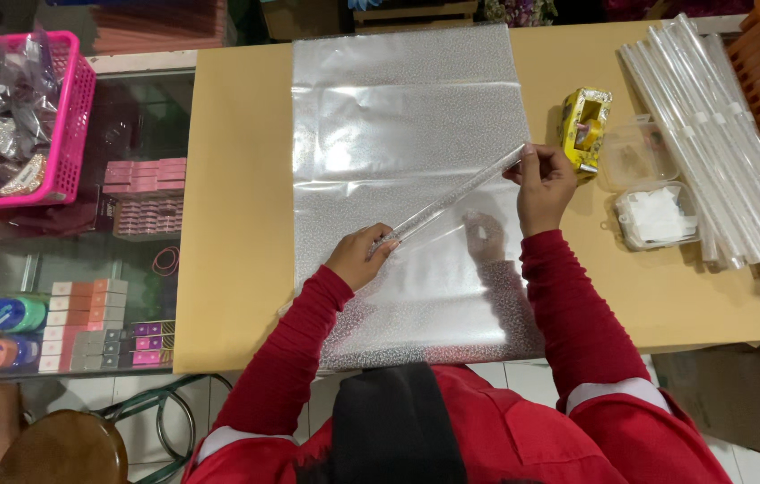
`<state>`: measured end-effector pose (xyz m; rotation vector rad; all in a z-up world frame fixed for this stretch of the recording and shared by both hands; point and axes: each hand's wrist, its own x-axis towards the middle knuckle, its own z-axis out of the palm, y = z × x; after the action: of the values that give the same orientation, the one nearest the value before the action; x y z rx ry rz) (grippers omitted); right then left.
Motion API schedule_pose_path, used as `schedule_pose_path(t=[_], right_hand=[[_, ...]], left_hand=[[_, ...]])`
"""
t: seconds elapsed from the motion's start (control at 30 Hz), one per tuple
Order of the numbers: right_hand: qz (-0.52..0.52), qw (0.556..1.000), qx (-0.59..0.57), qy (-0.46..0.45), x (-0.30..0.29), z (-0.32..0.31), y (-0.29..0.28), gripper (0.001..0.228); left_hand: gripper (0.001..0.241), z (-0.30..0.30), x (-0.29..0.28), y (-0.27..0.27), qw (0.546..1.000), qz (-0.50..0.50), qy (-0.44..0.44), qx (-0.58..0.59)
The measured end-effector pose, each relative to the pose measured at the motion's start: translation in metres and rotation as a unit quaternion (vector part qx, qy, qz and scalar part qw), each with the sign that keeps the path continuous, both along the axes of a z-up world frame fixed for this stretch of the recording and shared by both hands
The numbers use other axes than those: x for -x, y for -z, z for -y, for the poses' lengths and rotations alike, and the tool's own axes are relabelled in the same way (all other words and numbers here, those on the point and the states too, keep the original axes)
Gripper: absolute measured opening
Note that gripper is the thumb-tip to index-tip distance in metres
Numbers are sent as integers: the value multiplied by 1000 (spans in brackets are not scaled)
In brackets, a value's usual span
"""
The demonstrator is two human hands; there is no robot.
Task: The person rolls a sheet of bubble wrap around a clear plastic tube on a table. They smooth the wrap, lift the rolled tube, and place it aside. The person repeats the process with a second tube.
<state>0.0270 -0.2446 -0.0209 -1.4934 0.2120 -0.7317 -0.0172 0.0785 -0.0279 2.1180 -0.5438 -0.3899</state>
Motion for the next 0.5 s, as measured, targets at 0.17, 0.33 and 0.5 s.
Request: schedule_pose_path(t=[0.17,0.33,0.5], right_hand=[[-17,1000,2,5,5,-9,-2,11],[-39,999,-4,8,0,-7,0,9],[-92,996,0,-5,-10,0,9,9]], left_hand=[[27,-7,2,-2,1000,0,-1,-19],[27,-4,-1,5,999,17,-7,-50],[31,-3,0,12,996,48,-11,-80]])
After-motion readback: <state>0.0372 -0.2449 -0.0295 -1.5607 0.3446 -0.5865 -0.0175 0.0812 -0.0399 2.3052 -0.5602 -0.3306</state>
